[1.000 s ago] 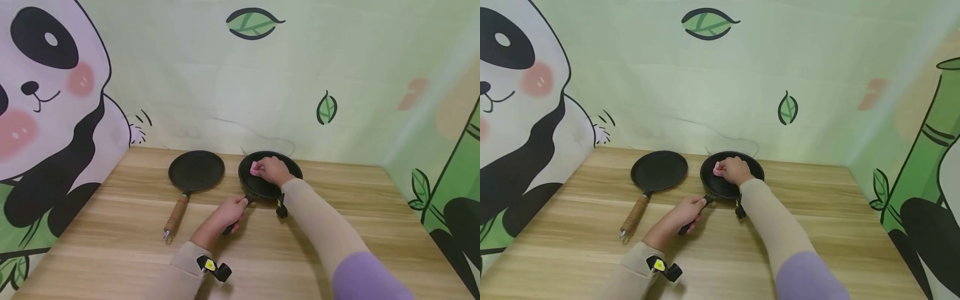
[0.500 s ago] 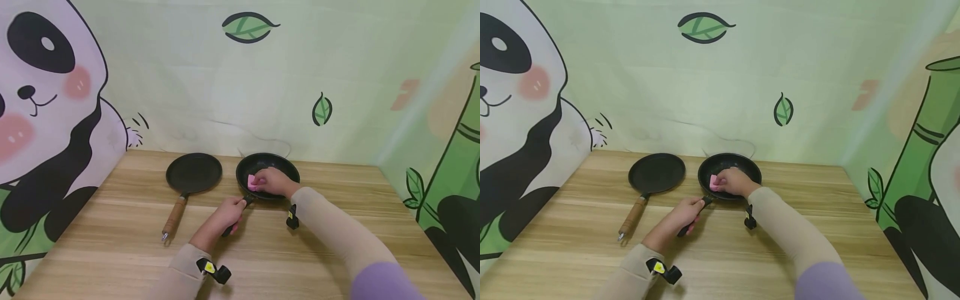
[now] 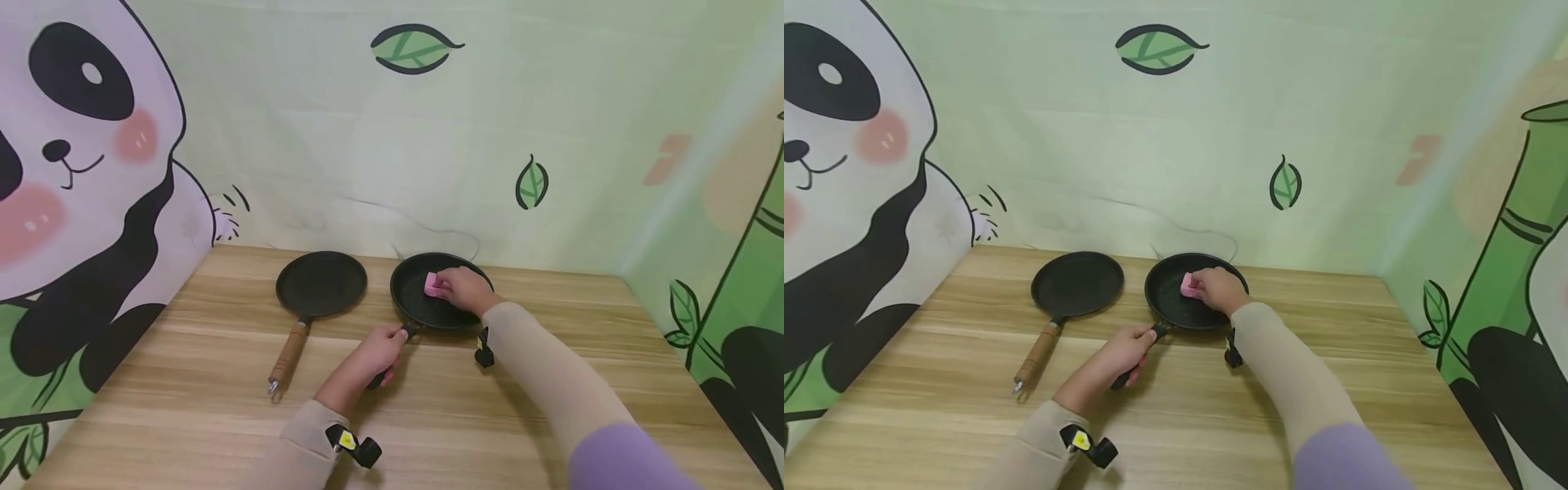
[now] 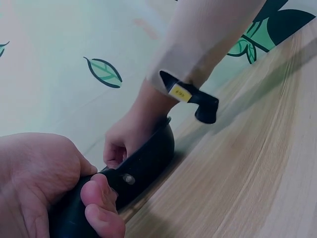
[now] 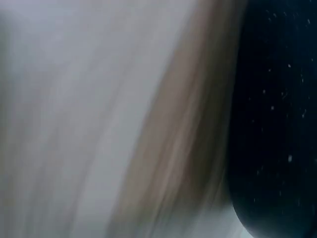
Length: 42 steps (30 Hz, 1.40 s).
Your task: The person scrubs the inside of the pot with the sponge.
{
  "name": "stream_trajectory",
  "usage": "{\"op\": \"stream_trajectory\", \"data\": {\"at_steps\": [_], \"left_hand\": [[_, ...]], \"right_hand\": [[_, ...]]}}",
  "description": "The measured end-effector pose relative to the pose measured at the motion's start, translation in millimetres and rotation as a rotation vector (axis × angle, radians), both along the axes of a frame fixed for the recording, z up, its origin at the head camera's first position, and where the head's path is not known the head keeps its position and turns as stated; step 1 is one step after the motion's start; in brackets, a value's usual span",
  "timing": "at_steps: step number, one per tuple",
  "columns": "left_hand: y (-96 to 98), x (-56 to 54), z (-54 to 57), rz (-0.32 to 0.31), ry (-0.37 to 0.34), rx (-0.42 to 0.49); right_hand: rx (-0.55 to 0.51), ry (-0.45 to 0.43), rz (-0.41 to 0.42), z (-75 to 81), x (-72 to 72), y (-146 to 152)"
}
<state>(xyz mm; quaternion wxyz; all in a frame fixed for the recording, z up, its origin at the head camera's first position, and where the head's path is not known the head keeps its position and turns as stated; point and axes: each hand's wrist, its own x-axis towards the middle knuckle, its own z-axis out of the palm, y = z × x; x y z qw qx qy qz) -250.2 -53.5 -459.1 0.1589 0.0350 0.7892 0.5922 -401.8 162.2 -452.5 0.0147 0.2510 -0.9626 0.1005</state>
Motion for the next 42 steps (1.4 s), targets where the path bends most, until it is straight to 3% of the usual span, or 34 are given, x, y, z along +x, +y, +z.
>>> {"op": "stream_trajectory", "data": {"at_steps": [5,11,17,22,29,32,42], "left_hand": [[1.3,0.1,-0.7,0.008,-0.006,0.003],[4.7,0.1,-1.7,0.018,0.014,0.028],[6.7,-1.9,-0.5,0.020,0.039,0.034],[6.0,-3.8,-1.9,0.010,0.045,0.021],[7.7,-3.7,-2.3,-0.020,0.028,0.023],[8.0,-3.6,0.5,-0.008,0.030,0.013],[6.0,-3.1,-1.2,0.017,0.003,-0.006]], "right_hand": [[-0.020,-0.042,-0.039,2.2,-6.3,0],[-0.004,-0.102,-0.042,6.6,-0.1,1],[-0.013,-0.139,0.064,14.6,16.8,4],[-0.040,-0.107,0.121,11.9,28.8,-2],[-0.111,-0.092,-0.054,5.8,38.8,-33],[-0.130,-0.065,-0.081,5.5,37.7,-43],[0.016,-0.129,0.093,11.4,32.8,-21]]}}
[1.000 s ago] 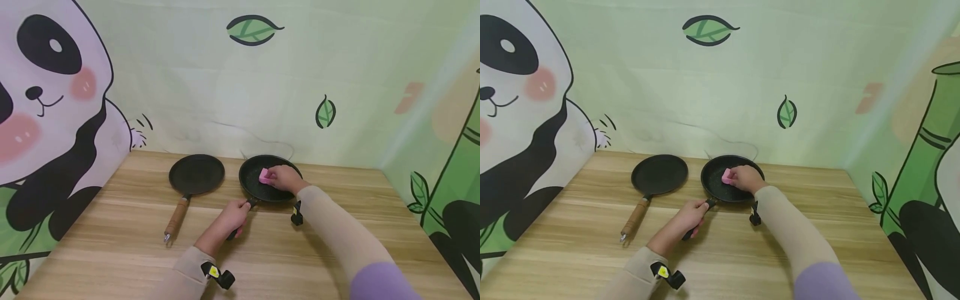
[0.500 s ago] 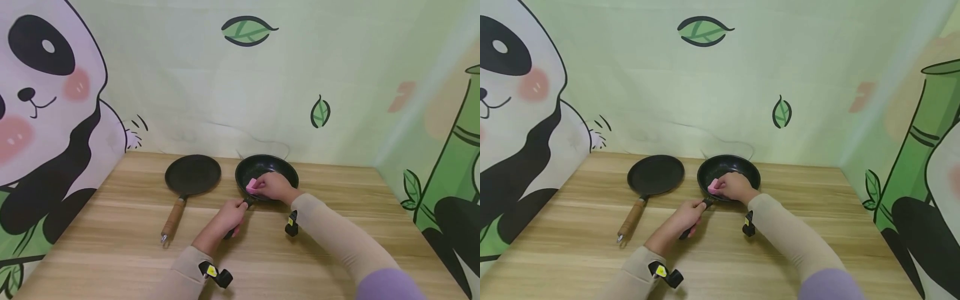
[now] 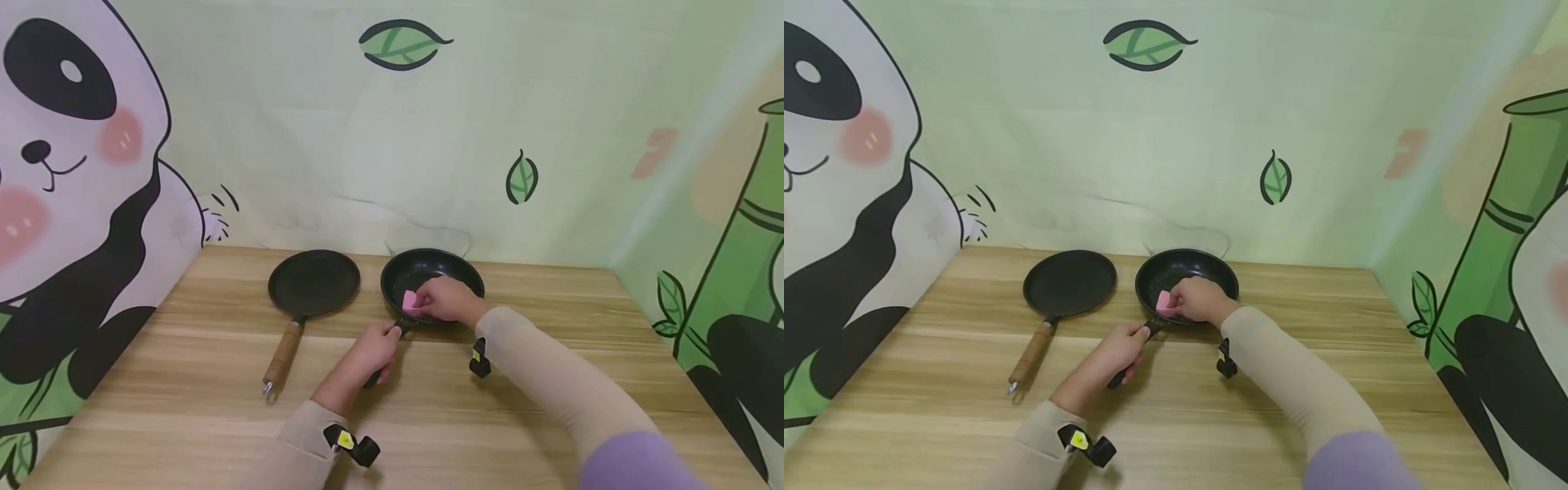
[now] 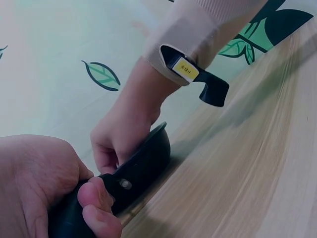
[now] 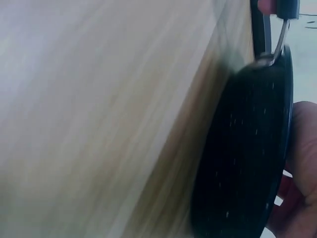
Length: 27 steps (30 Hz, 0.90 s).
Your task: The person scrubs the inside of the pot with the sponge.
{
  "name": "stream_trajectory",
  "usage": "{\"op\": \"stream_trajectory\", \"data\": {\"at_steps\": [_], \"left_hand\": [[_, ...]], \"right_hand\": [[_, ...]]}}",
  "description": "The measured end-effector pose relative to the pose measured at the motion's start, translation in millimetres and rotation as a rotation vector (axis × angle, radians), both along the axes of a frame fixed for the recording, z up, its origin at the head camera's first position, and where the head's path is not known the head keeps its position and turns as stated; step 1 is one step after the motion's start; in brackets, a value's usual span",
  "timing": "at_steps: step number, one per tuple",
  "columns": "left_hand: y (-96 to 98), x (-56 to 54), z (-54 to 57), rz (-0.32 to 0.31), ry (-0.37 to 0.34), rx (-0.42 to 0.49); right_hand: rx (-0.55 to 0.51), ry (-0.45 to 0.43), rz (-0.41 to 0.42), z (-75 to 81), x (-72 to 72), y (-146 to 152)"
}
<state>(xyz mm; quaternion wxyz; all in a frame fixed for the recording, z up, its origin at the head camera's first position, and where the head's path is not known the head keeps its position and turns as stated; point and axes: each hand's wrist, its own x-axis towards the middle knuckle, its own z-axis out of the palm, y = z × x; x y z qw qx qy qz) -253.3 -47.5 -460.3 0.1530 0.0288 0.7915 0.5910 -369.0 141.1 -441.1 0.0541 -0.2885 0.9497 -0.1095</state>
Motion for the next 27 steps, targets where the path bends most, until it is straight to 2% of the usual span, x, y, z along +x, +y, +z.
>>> {"op": "stream_trajectory", "data": {"at_steps": [3,9,19,27], "left_hand": [[0.2,0.4,0.0,-0.007,0.020,0.003],[0.7,1.9,1.3,-0.028,0.048,0.007],[1.5,2.1,-0.7,-0.039,0.022,0.000],[-0.6,0.5,0.8,-0.025,-0.003,-0.015]], "right_hand": [[0.029,-0.006,0.012,2.6,-1.6,8],[0.079,0.015,-0.028,8.6,-5.1,20],[0.096,0.134,-0.248,0.5,-21.2,19],[0.019,0.168,-0.423,-11.2,-40.0,2]]}}
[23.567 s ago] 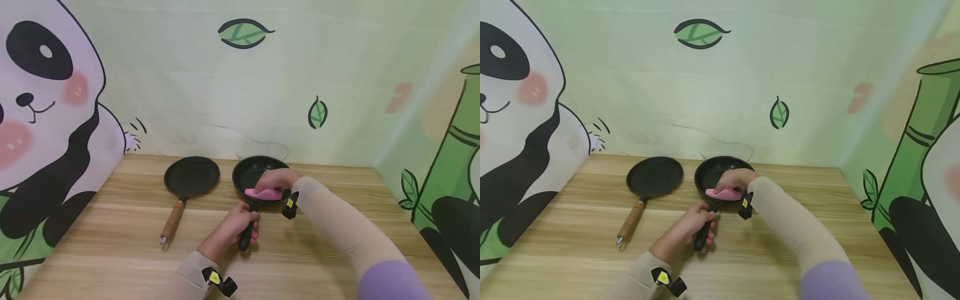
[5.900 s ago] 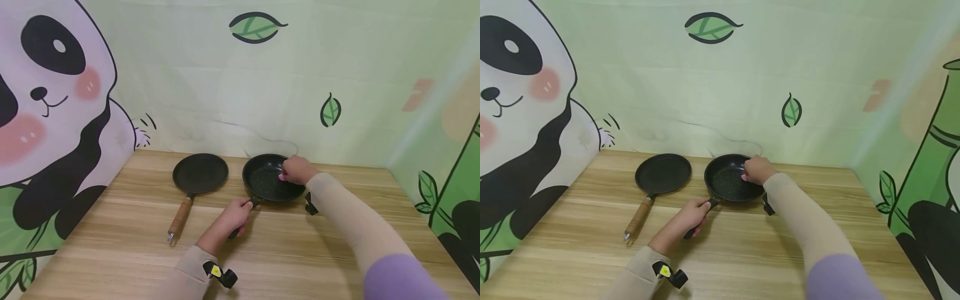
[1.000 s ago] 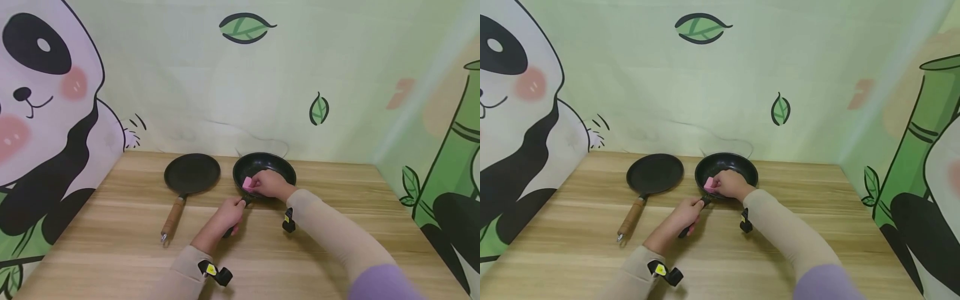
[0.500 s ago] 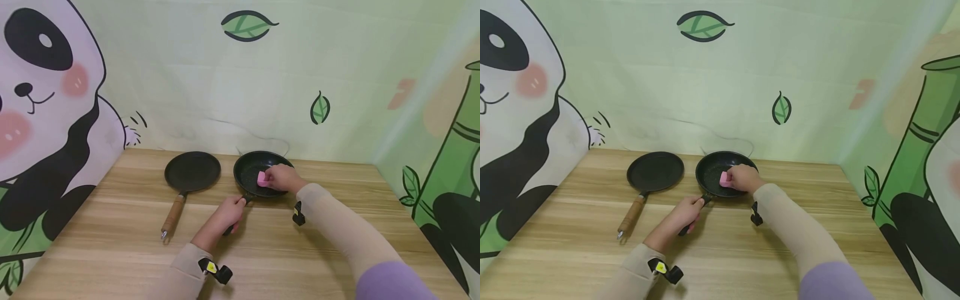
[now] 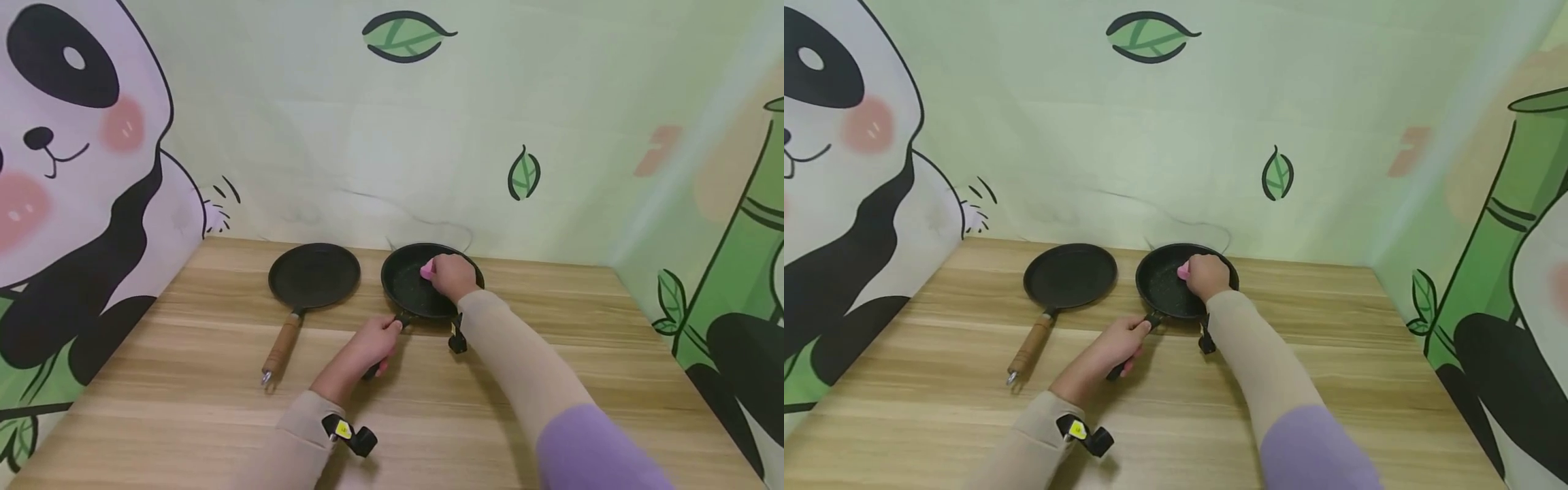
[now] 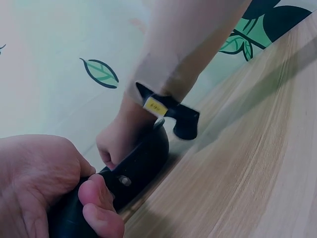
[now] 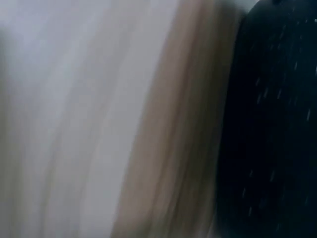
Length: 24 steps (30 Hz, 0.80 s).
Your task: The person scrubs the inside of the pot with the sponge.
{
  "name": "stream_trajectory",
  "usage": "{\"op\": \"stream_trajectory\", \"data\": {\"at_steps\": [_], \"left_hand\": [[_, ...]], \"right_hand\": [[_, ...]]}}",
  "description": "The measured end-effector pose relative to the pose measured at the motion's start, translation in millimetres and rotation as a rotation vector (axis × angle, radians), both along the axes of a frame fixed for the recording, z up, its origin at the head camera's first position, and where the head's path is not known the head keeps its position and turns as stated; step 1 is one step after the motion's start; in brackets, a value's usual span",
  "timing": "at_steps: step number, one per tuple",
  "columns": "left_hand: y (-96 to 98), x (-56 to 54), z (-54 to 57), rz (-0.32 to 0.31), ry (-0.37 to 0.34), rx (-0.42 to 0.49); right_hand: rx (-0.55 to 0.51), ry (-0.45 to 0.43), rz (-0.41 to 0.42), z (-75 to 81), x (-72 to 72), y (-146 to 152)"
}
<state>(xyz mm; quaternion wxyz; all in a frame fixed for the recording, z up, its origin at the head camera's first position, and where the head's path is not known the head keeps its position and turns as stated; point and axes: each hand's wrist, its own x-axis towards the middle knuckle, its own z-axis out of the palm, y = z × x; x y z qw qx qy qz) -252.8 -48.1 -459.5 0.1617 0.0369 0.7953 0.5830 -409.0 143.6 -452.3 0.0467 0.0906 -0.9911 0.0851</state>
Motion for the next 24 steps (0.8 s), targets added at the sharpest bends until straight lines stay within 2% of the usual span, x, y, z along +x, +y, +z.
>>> {"op": "stream_trajectory", "data": {"at_steps": [5,11,13,16,20,24], "left_hand": [[1.5,-3.0,-0.3,0.004,-0.002,0.013],[3.6,-0.2,-3.5,0.026,-0.051,0.044],[5.8,2.4,-4.4,0.045,-0.078,0.086],[11.2,6.1,-4.7,0.091,-0.099,0.168],[21.3,10.0,-2.8,0.150,-0.130,0.251],[30.7,13.7,-0.8,0.176,-0.166,0.291]], "right_hand": [[-0.067,0.013,-0.019,-1.7,-4.5,-4],[-0.084,0.002,0.029,1.1,-1.2,-1],[-0.118,0.006,0.039,9.8,0.5,4],[-0.205,0.021,0.032,31.4,3.0,19],[-0.330,0.011,-0.068,58.3,11.8,53],[-0.383,-0.048,-0.192,63.8,24.7,95]]}}
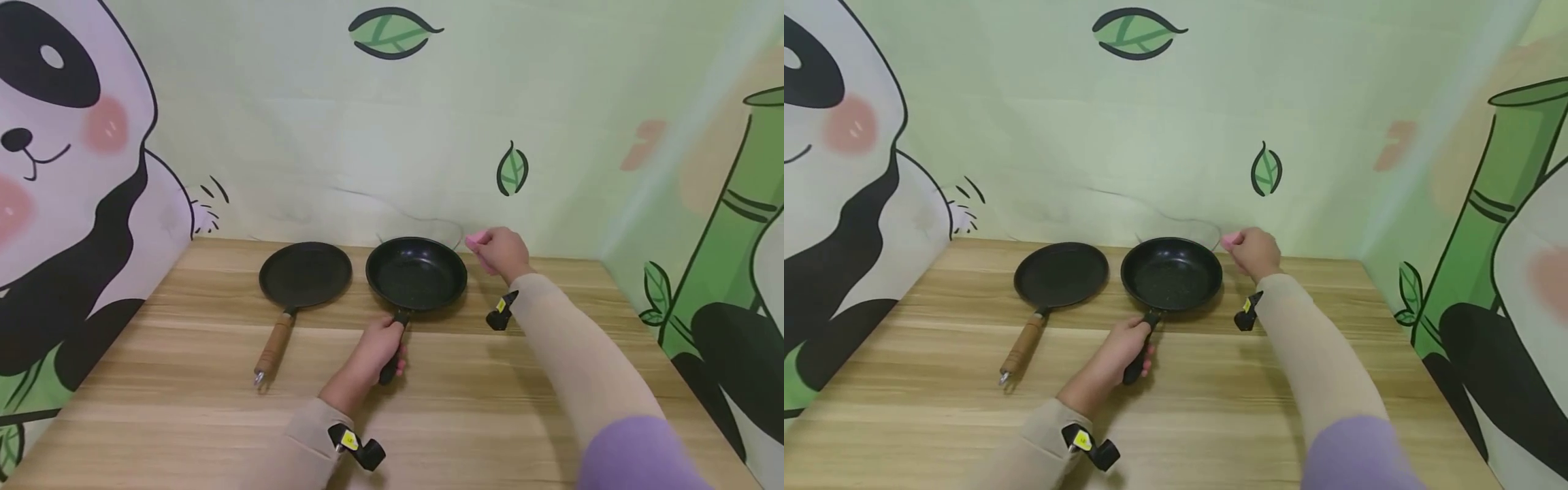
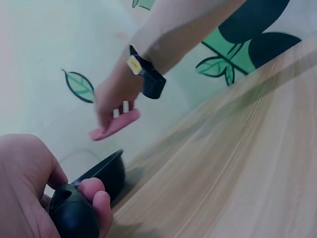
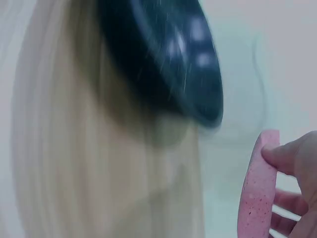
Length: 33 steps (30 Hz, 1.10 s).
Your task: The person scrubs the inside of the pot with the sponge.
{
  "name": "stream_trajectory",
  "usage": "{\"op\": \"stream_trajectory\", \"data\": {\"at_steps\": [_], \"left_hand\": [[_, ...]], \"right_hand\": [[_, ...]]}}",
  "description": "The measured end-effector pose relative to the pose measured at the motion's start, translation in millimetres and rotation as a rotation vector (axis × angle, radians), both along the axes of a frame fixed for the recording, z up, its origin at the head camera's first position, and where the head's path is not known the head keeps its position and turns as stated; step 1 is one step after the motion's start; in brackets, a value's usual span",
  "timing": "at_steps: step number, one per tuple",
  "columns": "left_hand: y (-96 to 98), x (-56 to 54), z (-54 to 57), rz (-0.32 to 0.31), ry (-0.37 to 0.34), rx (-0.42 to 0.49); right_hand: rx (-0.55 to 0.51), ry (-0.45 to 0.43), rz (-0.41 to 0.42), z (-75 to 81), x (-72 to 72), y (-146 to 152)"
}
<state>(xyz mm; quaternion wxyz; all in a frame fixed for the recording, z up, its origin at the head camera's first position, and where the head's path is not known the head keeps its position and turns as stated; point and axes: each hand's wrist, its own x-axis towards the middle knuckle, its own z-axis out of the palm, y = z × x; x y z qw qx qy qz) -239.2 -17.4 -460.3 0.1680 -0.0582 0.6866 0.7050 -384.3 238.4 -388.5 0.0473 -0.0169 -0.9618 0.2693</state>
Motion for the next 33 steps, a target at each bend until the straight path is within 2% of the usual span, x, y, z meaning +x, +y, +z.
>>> {"op": "stream_trajectory", "data": {"at_steps": [5,10,14,17,24,28,30,33], "left_hand": [[5.5,3.9,1.0,0.001,-0.007,0.029],[9.9,8.2,1.7,-0.027,0.003,0.045],[11.0,10.5,2.2,-0.034,0.004,0.030],[9.6,10.5,3.9,-0.027,0.011,0.011],[5.8,10.4,6.9,-0.048,0.039,-0.010],[5.1,10.3,7.6,-0.052,0.052,-0.009],[3.9,9.2,8.5,-0.059,0.065,-0.033],[-0.7,6.0,11.5,-0.091,0.109,-0.206]], "right_hand": [[0.030,-0.062,-0.079,-14.0,11.8,41],[0.020,-0.121,-0.135,-33.8,21.3,61],[0.041,-0.144,-0.177,-48.7,24.4,63],[0.088,-0.112,-0.190,-56.3,23.1,59],[0.116,-0.091,-0.233,-62.5,21.1,47],[0.168,-0.090,-0.242,-64.8,19.7,41],[0.195,-0.095,-0.227,-65.7,19.2,38],[0.235,-0.105,-0.203,-69.1,17.9,34]]}}
